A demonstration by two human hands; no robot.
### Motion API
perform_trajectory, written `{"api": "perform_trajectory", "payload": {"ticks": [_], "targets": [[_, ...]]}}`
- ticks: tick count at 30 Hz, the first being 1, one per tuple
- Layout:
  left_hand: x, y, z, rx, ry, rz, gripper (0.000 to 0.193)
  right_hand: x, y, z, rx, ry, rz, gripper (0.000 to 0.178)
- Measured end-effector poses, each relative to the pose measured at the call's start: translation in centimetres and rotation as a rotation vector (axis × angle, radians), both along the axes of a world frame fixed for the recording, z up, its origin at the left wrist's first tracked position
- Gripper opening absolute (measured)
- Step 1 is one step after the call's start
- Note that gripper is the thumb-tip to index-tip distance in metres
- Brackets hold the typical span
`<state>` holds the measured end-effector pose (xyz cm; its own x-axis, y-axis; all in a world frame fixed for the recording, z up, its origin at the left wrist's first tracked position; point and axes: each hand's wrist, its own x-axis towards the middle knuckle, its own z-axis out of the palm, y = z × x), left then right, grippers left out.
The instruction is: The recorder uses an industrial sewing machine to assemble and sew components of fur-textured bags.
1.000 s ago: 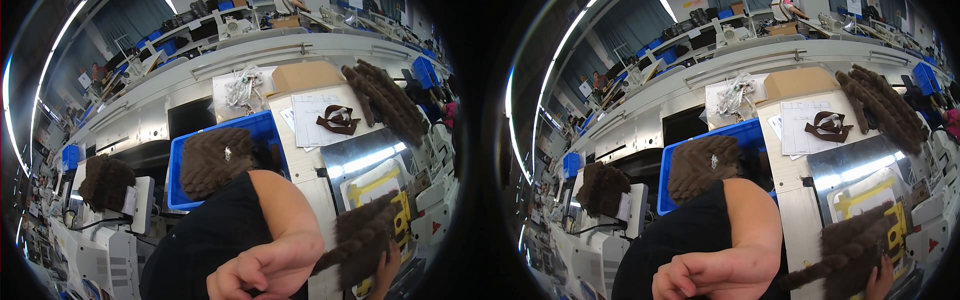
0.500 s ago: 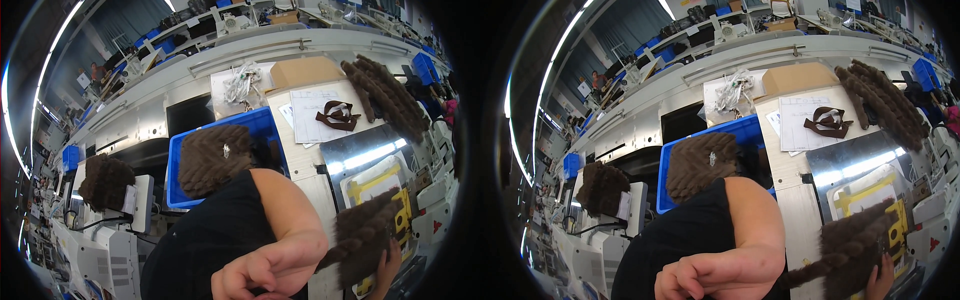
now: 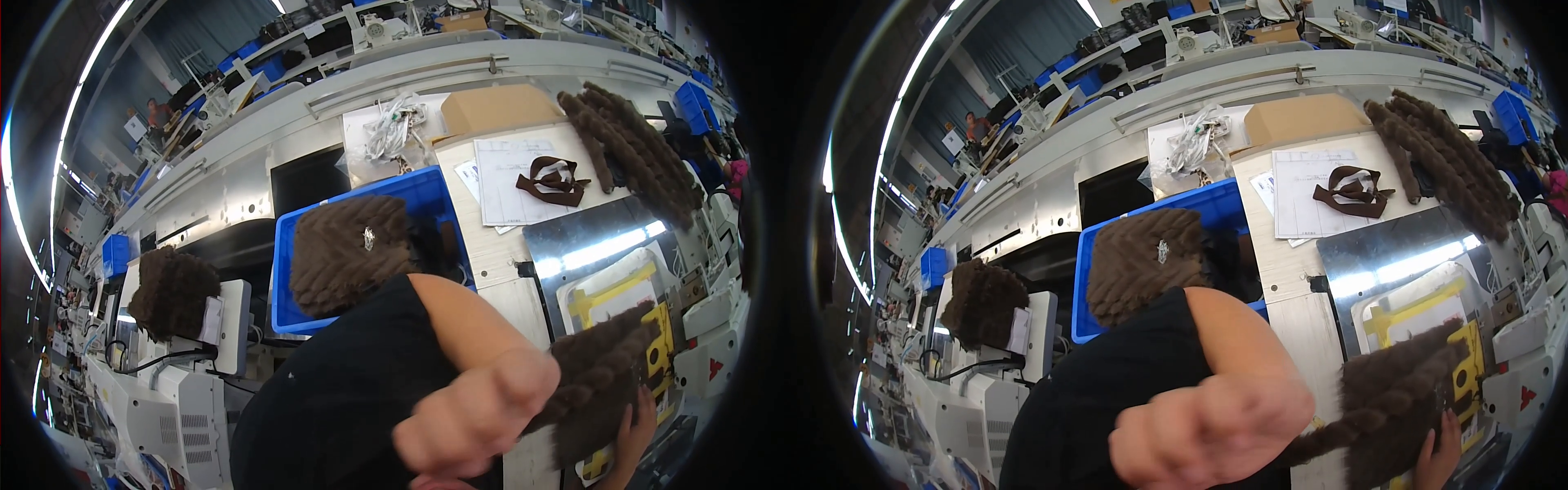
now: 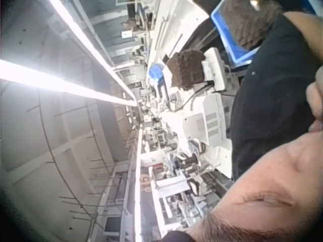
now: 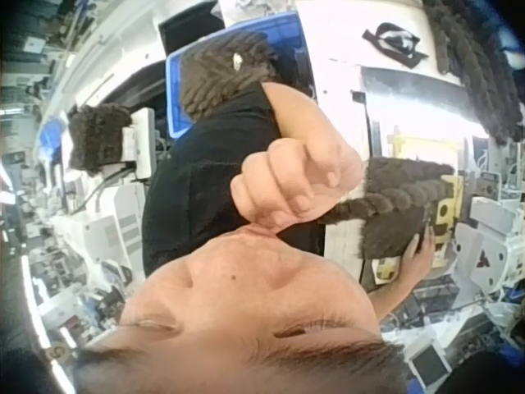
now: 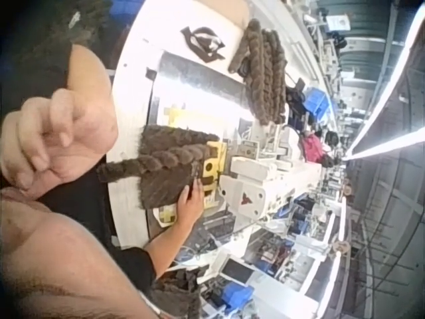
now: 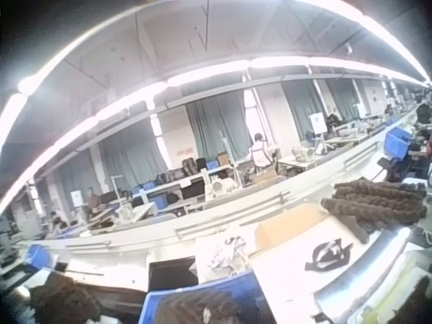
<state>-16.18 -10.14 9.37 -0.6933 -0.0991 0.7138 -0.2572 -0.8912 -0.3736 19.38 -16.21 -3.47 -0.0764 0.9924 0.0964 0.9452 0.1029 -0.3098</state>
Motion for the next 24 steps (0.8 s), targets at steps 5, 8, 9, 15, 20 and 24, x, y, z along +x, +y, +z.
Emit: {"api": "perform_trajectory", "payload": {"ticks": [5,8,9,15,20,24], "targets": [[3.5,4.2,-7.4,-0.185,1.381,0.003,0.03,-0.8,1.0,1.0,0.024,0.022,0.115,0.04],[5.2,3.0,-13.2,0.131,1.625,0.193,0.028,-1.0,0.8,0.9,-0.008,0.014,0.025,0.04],[5.7,2.2,-14.5,0.315,1.617,0.263,0.027,-1.0,0.6,1.0,-0.009,0.011,0.019,0.04],[5.8,0.5,-14.3,0.318,1.865,0.248,0.019,-1.9,0.7,1.8,-0.027,-0.032,0.001,0.041],[6.3,0.9,-13.8,0.148,1.685,0.225,0.021,-1.8,-0.3,2.4,-0.036,-0.059,-0.032,0.041],[5.5,3.0,-13.1,-0.042,1.875,0.161,0.028,-2.2,-0.5,2.3,0.121,-0.02,-0.002,0.037]]}}
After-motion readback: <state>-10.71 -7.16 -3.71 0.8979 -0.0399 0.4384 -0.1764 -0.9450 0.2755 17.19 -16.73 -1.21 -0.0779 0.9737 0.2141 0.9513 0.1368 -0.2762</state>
